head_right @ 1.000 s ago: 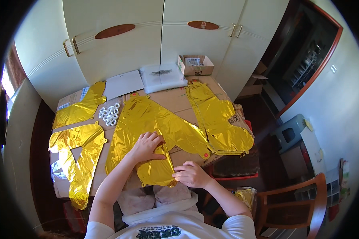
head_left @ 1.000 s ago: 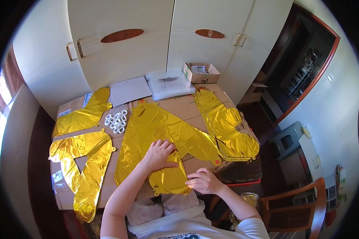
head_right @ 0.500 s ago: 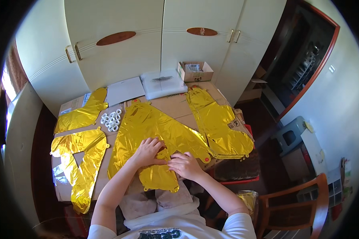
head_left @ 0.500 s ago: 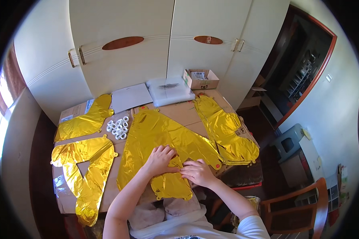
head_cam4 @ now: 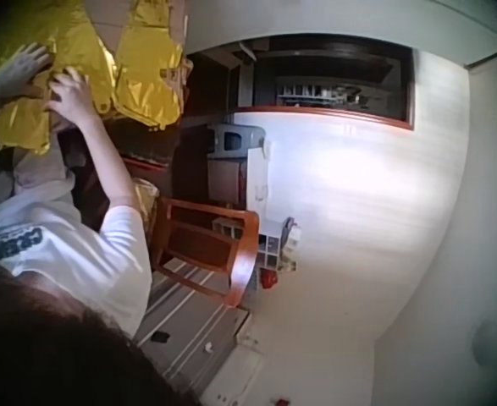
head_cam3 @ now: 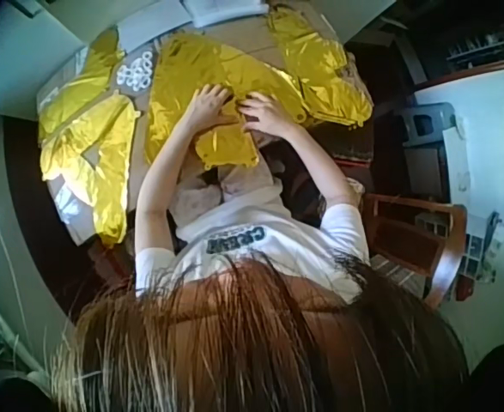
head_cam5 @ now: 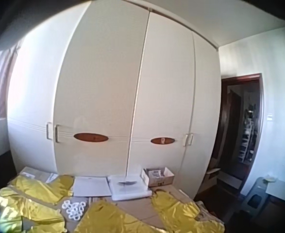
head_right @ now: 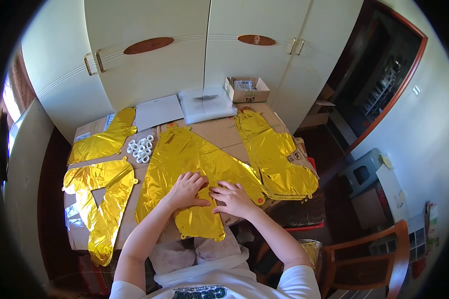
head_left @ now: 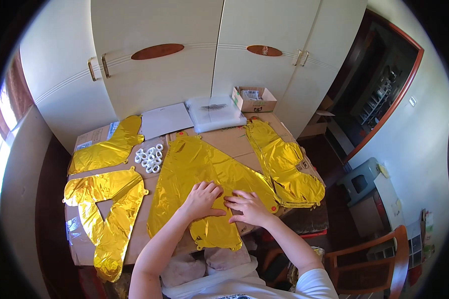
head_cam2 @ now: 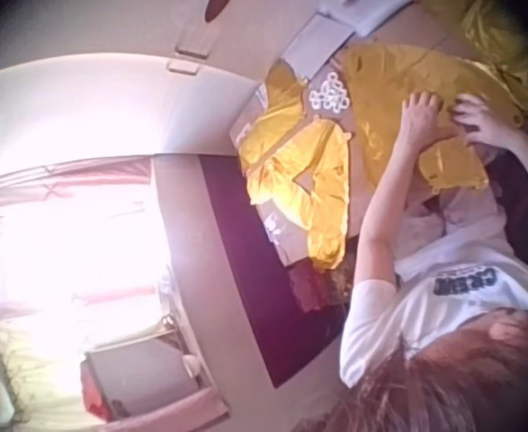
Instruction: Folding gold foil decorations and placing them onto cardboard inserts for packaging.
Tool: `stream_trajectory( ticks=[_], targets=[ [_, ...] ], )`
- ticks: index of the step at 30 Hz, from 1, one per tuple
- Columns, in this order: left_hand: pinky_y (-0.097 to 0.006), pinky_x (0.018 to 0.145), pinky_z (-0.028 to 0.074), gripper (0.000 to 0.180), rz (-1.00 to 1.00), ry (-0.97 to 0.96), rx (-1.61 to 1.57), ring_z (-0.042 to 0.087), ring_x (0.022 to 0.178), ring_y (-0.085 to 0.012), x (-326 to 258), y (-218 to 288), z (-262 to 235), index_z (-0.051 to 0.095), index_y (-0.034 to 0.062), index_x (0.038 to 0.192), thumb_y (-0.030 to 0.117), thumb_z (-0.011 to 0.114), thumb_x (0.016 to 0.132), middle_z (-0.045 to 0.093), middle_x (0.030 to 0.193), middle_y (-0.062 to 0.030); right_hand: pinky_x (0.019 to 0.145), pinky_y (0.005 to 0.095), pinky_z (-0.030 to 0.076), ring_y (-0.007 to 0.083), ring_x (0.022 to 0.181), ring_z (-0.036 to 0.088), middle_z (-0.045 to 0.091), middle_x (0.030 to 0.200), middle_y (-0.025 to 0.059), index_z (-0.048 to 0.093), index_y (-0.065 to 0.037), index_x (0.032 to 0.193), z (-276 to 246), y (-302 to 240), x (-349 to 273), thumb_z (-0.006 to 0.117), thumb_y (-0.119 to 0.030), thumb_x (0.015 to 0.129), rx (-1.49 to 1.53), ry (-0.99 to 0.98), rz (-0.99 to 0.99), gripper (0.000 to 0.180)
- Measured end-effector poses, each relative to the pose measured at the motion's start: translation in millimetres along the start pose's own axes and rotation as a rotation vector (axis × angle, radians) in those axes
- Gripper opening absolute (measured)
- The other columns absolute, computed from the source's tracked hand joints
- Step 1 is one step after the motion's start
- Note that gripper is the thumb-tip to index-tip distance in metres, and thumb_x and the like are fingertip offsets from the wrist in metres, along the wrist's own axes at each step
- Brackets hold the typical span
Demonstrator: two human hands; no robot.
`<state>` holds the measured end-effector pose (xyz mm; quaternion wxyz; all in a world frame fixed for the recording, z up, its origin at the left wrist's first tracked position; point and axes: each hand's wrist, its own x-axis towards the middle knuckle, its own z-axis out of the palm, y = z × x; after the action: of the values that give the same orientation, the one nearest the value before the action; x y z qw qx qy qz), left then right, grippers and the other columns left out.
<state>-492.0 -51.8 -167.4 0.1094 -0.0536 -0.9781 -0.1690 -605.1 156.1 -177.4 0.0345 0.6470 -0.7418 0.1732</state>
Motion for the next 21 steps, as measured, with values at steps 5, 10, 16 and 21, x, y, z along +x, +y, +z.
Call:
stream_trajectory(
  ticks=[5, 10, 16, 21],
  targets=[
    [-0.043, 0.098, 0.039, 0.076, 0.011, 0.011, 0.003, 0.051, 0.113, -0.0306, -0.6, -1.3, 0.7, 0.054, 0.0109, 0.124, 0.059, 0.075, 0.069, 0.056, 0.116, -0.0104, 0.097, 0.0458, 0.040, 0.0237, 0.127, 0.048, 0.061, 0.129, 0.0007, 0.066, -0.013, 0.118, 1.4, 4.2, -0.1, 0.072, -0.052, 0.077, 0.071, 0.018, 0.000, 0.057],
    [-0.043, 0.098, 0.040, 0.080, -0.008, -0.008, 0.023, 0.051, 0.115, -0.0312, -0.9, 0.9, -1.3, 0.052, 0.0089, 0.127, 0.061, 0.072, 0.070, 0.056, 0.120, -0.0119, 0.094, 0.0450, 0.045, 0.0307, 0.110, 0.057, 0.060, 0.115, 0.0151, 0.058, -0.005, 0.114, -8.4, 45.2, 4.8, 0.076, -0.032, 0.078, 0.010, 0.286, 0.339, 0.049],
    [-0.043, 0.098, 0.040, 0.080, 0.004, 0.019, 0.052, 0.050, 0.116, -0.0311, -1.5, -0.4, 1.3, 0.052, 0.0086, 0.128, 0.061, 0.072, 0.070, 0.056, 0.120, -0.0118, 0.089, 0.0470, 0.049, 0.0394, 0.108, 0.059, 0.057, 0.122, 0.0245, 0.043, -0.003, 0.130, -17.3, 78.8, 9.0, 0.072, -0.029, 0.080, 0.046, 0.132, 0.673, 0.064],
    [-0.043, 0.098, 0.039, 0.080, -0.007, -0.031, 0.022, 0.050, 0.113, -0.0303, -1.0, -2.3, 0.5, 0.053, 0.0099, 0.127, 0.064, 0.071, 0.071, 0.056, 0.117, -0.0098, 0.083, 0.0451, 0.051, 0.0364, 0.096, 0.065, 0.069, 0.099, 0.0175, 0.061, -0.006, 0.109, -41.7, 75.8, 7.7, 0.067, -0.034, 0.081, 0.147, -0.039, 0.808, 0.040]
  ],
)
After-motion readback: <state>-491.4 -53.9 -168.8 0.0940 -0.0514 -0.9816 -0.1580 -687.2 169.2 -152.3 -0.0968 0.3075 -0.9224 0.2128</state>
